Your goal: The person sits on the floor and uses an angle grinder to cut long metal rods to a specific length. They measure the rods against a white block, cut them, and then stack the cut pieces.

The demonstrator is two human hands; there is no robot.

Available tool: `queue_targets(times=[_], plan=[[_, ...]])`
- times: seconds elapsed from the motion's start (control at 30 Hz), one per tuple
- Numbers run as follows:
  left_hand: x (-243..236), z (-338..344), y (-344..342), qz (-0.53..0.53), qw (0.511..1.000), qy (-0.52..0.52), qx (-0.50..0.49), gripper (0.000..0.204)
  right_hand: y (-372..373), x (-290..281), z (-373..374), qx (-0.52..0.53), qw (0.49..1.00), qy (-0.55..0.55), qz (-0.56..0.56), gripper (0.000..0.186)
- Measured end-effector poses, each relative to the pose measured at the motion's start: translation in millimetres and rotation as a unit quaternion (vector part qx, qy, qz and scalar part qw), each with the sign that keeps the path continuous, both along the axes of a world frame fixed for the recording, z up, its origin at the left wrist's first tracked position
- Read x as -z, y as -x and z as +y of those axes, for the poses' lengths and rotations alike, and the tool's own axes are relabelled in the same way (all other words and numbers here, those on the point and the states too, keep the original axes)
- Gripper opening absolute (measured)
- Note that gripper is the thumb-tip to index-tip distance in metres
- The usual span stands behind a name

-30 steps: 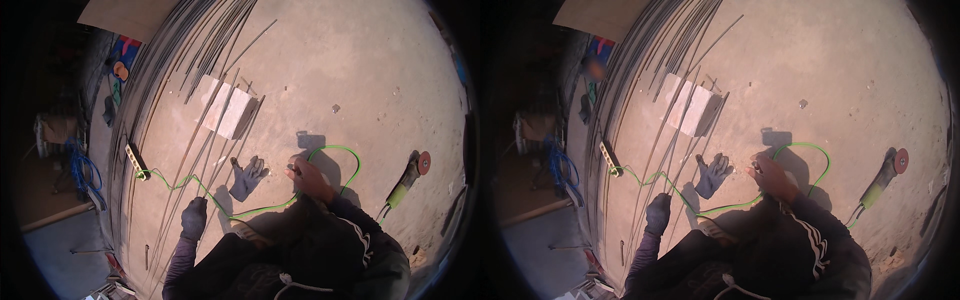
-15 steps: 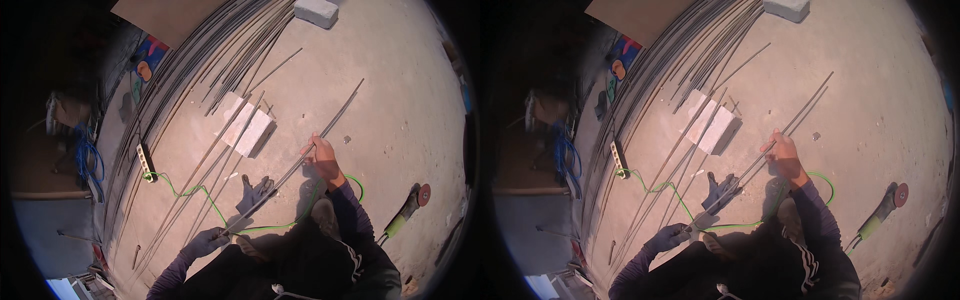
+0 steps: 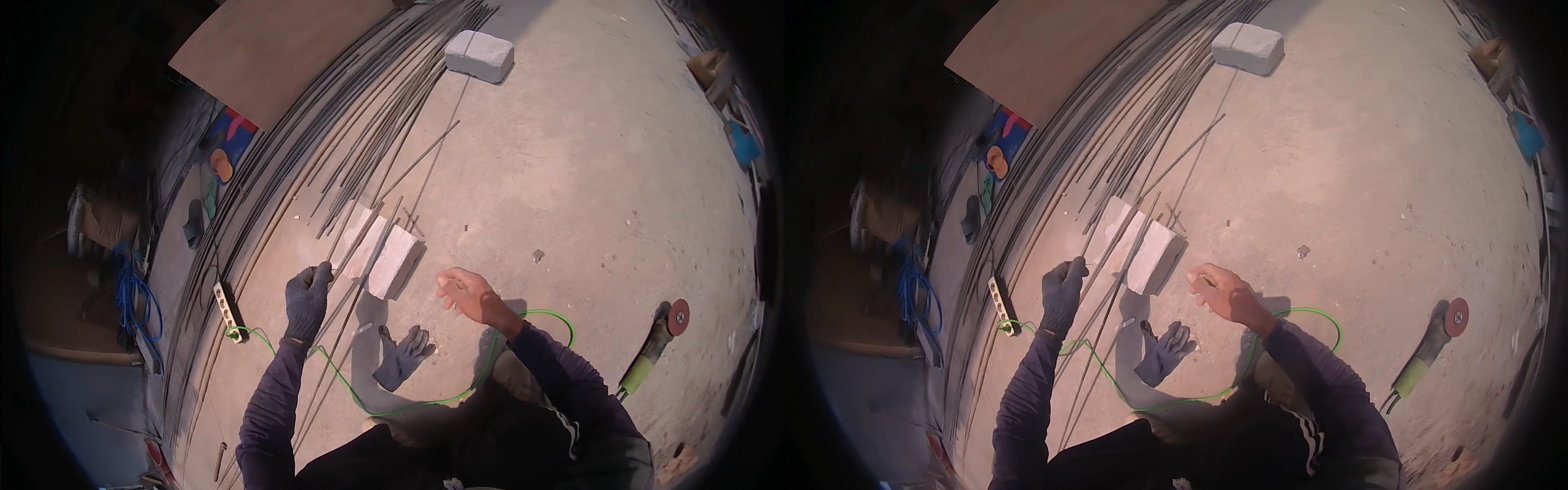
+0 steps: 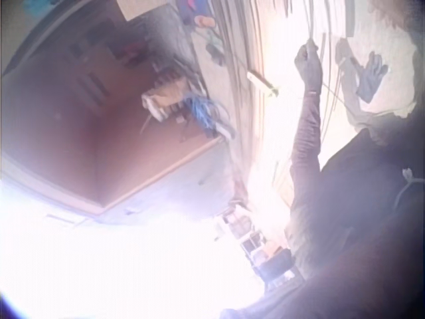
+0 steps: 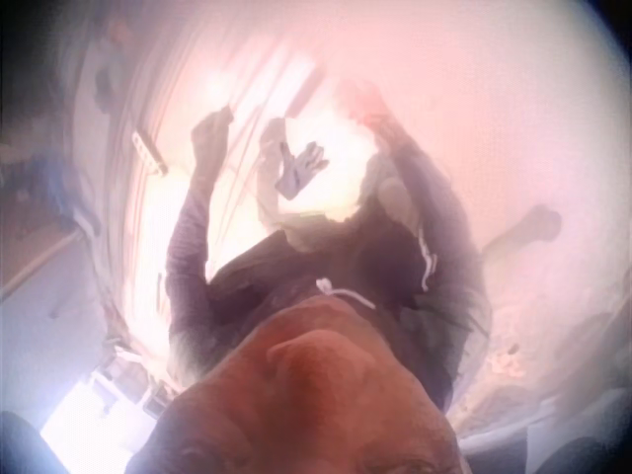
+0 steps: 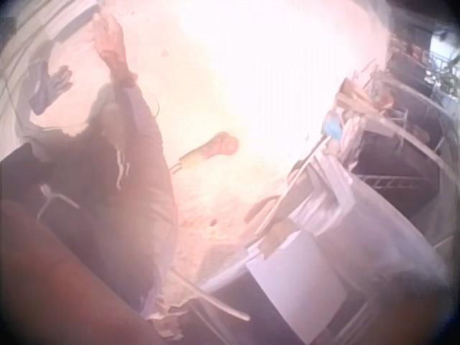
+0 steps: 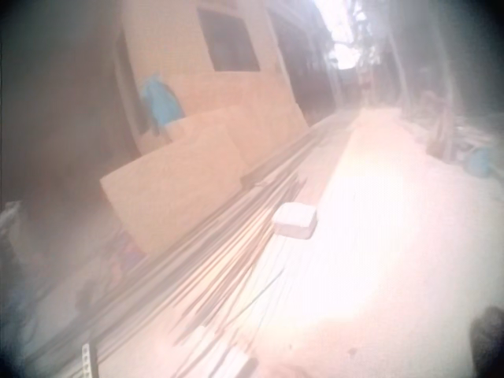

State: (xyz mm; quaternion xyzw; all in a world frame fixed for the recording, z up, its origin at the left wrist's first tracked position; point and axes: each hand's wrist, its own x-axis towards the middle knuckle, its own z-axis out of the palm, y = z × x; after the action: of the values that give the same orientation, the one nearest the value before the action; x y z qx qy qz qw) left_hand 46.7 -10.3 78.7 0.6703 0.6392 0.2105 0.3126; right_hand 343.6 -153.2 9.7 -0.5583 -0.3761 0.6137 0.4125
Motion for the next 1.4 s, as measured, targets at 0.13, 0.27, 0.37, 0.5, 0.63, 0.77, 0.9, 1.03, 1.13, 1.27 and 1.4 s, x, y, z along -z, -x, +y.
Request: queue_targets(times=[0.13, 0.27, 0.37, 0.5, 0.63, 0.77, 0.9, 1.03, 1.13, 1.27, 1.4], plan=[[6.0, 119.2, -82.2, 0.023, 0.994, -0.099, 0.052, 0.051, 31.8, 60.0, -101.7, 0.001, 0.998, -0.018, -0.057, 0.041], [18.5, 186.0, -139.6, 0.050, 0.988, -0.127, 0.074, 0.050, 50.3, 102.5, -175.6, -0.011, 0.990, 0.065, -0.123, 0.046], [34.9, 223.3, -172.3, 0.075, 0.989, -0.111, 0.059, 0.050, 49.8, 109.2, -184.4, -0.110, 0.980, 0.060, -0.155, 0.048], [55.3, 274.2, -210.5, 0.113, 0.975, -0.163, 0.098, 0.049, 42.8, 87.1, -174.3, -0.041, 0.986, 0.108, -0.123, 0.046], [49.9, 290.8, -206.3, 0.079, 0.981, -0.111, 0.138, 0.058, 40.9, 86.0, -169.9, -0.027, 0.987, 0.132, -0.084, 0.043], [18.1, 245.2, -126.8, 0.055, 0.982, -0.048, 0.174, 0.052, 38.6, 82.3, -159.2, -0.061, 0.986, 0.133, -0.080, 0.041], [2.4, 154.1, -2.8, 0.142, 0.983, -0.010, 0.112, 0.039, 38.6, 81.2, -160.6, -0.084, 0.985, 0.124, -0.086, 0.038], [-7.6, 43.6, 106.2, 0.228, 0.969, 0.080, 0.041, 0.032, 37.5, 69.7, -151.3, -0.114, 0.977, 0.157, -0.094, 0.038], [-5.2, -29.3, 152.7, 0.281, 0.952, 0.120, 0.007, 0.035, 45.5, 74.6, -160.8, -0.107, 0.975, 0.165, -0.099, 0.038], [26.0, -109.2, 211.8, 0.302, 0.950, 0.065, -0.043, 0.038, 54.3, 85.1, -164.5, -0.129, 0.971, 0.127, -0.158, 0.037], [49.5, -150.2, 258.4, 0.342, 0.935, 0.045, -0.084, 0.047, 66.5, 93.0, -165.4, -0.079, 0.982, 0.058, -0.160, 0.028]])
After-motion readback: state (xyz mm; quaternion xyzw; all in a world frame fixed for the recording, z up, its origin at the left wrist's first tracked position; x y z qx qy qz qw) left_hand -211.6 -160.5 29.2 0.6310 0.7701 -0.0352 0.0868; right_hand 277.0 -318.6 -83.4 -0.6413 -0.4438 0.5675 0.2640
